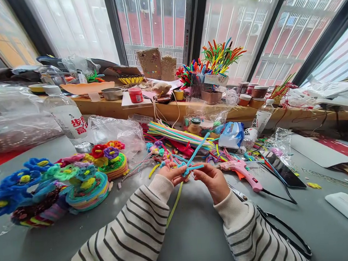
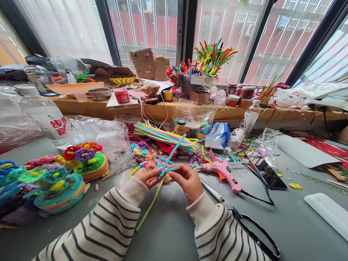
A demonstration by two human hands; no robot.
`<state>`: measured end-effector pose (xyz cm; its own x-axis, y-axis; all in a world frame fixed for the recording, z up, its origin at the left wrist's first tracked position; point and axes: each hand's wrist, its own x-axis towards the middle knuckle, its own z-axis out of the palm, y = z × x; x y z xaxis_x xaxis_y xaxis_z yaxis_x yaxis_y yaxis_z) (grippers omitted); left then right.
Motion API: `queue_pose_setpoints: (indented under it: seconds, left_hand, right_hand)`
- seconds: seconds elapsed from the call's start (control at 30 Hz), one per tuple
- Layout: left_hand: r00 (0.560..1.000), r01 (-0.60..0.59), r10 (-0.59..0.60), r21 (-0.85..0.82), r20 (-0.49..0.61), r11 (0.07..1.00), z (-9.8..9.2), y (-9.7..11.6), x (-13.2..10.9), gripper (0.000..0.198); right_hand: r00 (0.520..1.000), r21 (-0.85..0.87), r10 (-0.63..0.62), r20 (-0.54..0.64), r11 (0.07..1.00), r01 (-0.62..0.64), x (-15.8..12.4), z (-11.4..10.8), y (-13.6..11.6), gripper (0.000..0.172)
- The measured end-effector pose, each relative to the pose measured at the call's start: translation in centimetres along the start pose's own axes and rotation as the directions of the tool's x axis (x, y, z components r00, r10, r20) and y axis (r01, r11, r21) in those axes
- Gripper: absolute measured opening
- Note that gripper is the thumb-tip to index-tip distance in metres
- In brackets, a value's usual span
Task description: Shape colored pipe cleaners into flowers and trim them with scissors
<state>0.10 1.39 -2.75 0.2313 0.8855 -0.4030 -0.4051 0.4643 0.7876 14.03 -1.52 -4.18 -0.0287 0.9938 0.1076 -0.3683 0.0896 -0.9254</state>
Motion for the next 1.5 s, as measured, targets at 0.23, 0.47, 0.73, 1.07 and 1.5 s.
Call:
queue_pose_setpoints:
  seconds: [0.23,0.47,0.73,1.07,1.5]
  left_hand:
    - [0.99,0.102,-0.101,-0.006,0.103,0.995,-0.4,-0.5,0.4,0.038]
    - [0.981,0.146,-0.14,-0.041,0.132,0.988,-0.6,-0.1,0.5,0.037]
    - [0.999,0.031,-0.032,0.1,0.003,0.994,-0.5,-0.5,0.2,0.054]
    - [0.998,-0.05,0.055,0.139,-0.031,0.989,0.0,0.0,-0.3,0.05]
    - [0.991,-0.121,0.128,0.189,-0.028,0.975,-0.1,-0.2,-0.3,0.051]
  right_hand:
    - [0.995,0.196,0.079,-0.066,0.978,-0.065,0.0,0.5,0.2,0.009]
    - [0.994,0.243,0.089,-0.059,0.967,-0.072,-0.1,0.5,-0.3,0.013]
    - [0.995,-0.087,-0.097,-0.031,0.992,0.094,0.1,0.3,0.1,0.011]
    - [0.827,-0.728,-0.484,0.288,0.451,0.517,0.0,-0.5,-0.2,0.025]
    - [0.742,-0.814,-0.567,0.357,0.201,0.545,-0.3,-0.3,0.2,0.029]
